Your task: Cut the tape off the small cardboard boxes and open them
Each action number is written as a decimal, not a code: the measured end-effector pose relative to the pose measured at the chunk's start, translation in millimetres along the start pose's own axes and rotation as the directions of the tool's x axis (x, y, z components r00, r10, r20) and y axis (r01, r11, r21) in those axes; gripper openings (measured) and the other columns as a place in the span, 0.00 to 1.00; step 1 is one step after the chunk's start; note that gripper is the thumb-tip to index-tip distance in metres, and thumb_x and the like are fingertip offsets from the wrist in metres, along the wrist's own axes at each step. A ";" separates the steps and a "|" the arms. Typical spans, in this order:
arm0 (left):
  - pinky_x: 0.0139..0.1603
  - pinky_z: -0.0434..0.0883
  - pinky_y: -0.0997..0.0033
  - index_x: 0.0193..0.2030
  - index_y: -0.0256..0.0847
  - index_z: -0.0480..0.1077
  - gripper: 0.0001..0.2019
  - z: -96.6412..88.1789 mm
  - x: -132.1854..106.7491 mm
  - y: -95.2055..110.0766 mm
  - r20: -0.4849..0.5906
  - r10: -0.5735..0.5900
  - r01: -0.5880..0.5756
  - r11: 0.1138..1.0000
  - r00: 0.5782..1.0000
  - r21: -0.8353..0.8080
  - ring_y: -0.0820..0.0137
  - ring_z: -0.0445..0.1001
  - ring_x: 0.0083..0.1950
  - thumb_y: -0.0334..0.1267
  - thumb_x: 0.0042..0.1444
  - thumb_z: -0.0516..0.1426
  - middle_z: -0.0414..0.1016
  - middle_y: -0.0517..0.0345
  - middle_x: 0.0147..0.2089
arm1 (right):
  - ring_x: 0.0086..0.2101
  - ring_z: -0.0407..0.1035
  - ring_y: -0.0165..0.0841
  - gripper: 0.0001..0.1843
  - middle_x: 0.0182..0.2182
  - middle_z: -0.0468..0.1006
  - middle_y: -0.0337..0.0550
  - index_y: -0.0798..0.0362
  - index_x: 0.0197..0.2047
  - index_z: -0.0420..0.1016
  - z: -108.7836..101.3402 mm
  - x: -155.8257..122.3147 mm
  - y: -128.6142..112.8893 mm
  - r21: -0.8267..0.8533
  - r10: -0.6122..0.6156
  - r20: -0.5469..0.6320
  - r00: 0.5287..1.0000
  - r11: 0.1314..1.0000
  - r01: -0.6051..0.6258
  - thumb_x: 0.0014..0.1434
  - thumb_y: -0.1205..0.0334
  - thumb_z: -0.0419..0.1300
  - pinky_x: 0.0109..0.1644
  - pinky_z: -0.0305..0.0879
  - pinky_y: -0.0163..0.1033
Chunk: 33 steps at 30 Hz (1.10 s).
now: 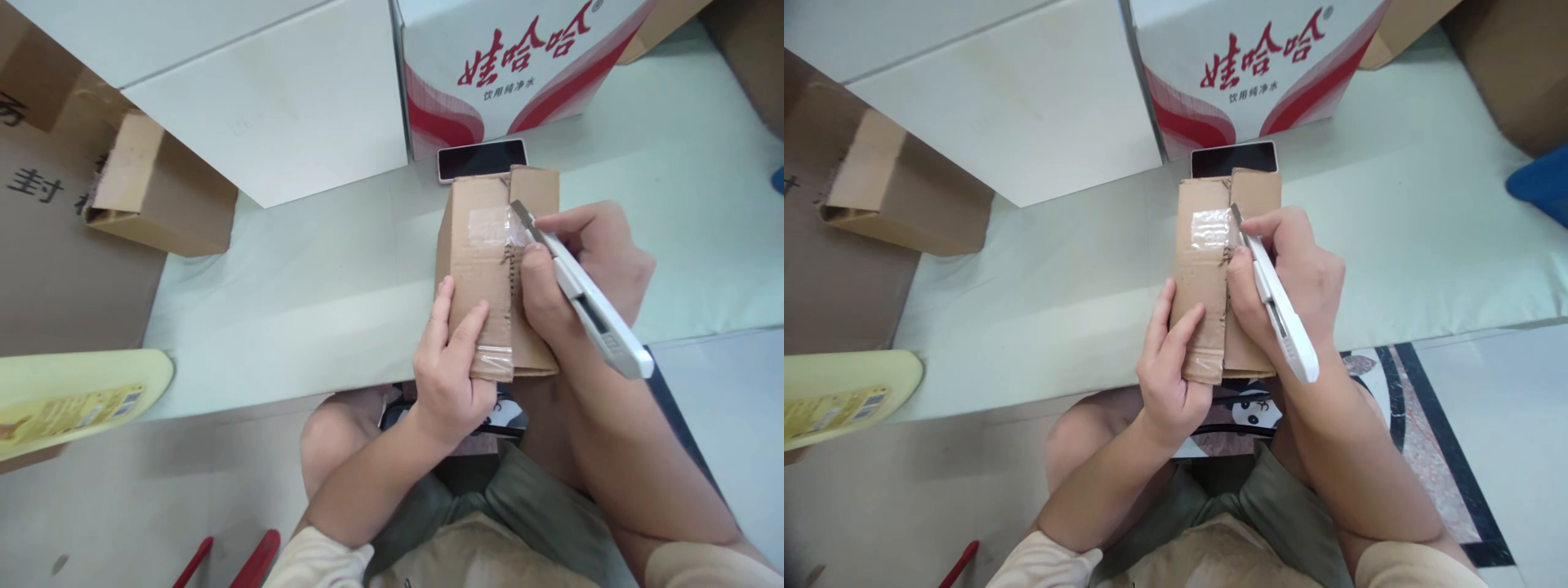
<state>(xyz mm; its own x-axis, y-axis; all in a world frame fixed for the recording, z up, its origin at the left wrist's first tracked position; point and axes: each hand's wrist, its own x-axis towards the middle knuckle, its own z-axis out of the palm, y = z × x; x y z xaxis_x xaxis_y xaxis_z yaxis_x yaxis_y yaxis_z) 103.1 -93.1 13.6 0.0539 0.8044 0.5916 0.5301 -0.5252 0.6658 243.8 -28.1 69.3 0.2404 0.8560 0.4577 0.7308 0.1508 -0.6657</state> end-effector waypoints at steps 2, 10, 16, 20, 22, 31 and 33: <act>0.72 0.72 0.48 0.71 0.41 0.67 0.28 -0.4 -0.4 -0.3 0.003 -0.005 0.005 1.000 1.000 0.000 0.50 0.66 0.77 0.27 0.64 0.53 0.57 0.37 0.81 | 0.27 0.72 0.36 0.07 0.28 0.78 0.36 0.45 0.41 0.72 -0.1 0.9 -1.3 -0.003 0.007 -0.002 1.000 1.000 -0.007 0.59 0.56 0.59 0.35 0.67 0.43; 0.72 0.73 0.51 0.69 0.37 0.69 0.27 0.1 1.8 -1.6 -0.010 0.007 -0.007 1.000 1.000 0.003 0.51 0.67 0.77 0.26 0.63 0.53 0.59 0.34 0.80 | 0.24 0.69 0.35 0.08 0.24 0.77 0.37 0.46 0.37 0.74 3.5 5.6 -2.1 -0.040 -0.012 0.005 1.000 0.999 0.013 0.55 0.55 0.58 0.33 0.63 0.42; 0.71 0.73 0.50 0.68 0.38 0.70 0.27 -1.3 0.9 -1.4 -0.012 -0.016 0.017 0.999 1.000 0.031 0.50 0.68 0.76 0.27 0.62 0.53 0.61 0.34 0.78 | 0.22 0.65 0.34 0.06 0.21 0.73 0.36 0.45 0.34 0.73 4.2 5.9 -6.2 -0.023 -0.003 0.048 0.999 1.000 0.004 0.51 0.58 0.57 0.30 0.60 0.41; 0.70 0.73 0.51 0.68 0.38 0.69 0.27 -4.1 0.9 -5.2 -0.007 -0.024 0.024 0.999 1.000 0.028 0.52 0.69 0.75 0.28 0.62 0.53 0.62 0.34 0.78 | 0.19 0.60 0.31 0.02 0.17 0.69 0.34 0.46 0.27 0.71 5.0 2.0 -3.9 0.043 -0.028 0.040 0.999 0.999 0.026 0.48 0.61 0.57 0.26 0.55 0.39; 0.71 0.72 0.51 0.69 0.39 0.69 0.27 -5.1 1.7 -8.4 0.001 -0.024 0.024 1.000 1.000 0.008 0.52 0.69 0.75 0.30 0.63 0.54 0.63 0.35 0.77 | 0.18 0.58 0.29 0.02 0.16 0.68 0.33 0.47 0.25 0.72 4.7 -0.4 -0.1 0.130 -0.033 0.014 0.999 0.991 0.031 0.47 0.63 0.57 0.24 0.53 0.38; 0.75 0.68 0.49 0.76 0.42 0.62 0.30 -5.7 4.2 -31.6 0.036 -0.187 0.191 0.952 0.982 -0.239 0.52 0.70 0.75 0.45 0.70 0.56 0.68 0.39 0.75 | 0.18 0.60 0.29 0.03 0.16 0.68 0.31 0.46 0.27 0.72 -0.9 -9.8 -5.4 0.268 -0.005 -0.008 1.000 0.964 0.007 0.46 0.61 0.57 0.23 0.56 0.37; 0.74 0.69 0.49 0.76 0.43 0.63 0.29 -6.9 4.2 -34.2 0.049 -0.201 0.206 0.939 0.978 -0.276 0.52 0.70 0.74 0.47 0.70 0.56 0.70 0.40 0.74 | 0.19 0.60 0.29 0.04 0.17 0.68 0.31 0.46 0.28 0.72 -1.2 -10.8 -8.2 0.240 0.006 0.013 1.000 0.971 -0.009 0.47 0.61 0.56 0.24 0.58 0.38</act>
<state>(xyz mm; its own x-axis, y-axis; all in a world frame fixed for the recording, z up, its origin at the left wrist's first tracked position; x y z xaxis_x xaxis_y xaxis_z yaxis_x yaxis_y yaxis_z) 79.4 -73.6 -3.4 -0.0126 0.9060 0.4230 0.2747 -0.4036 0.8727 235.9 -39.2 70.5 0.2367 0.8633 0.4458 0.5537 0.2571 -0.7920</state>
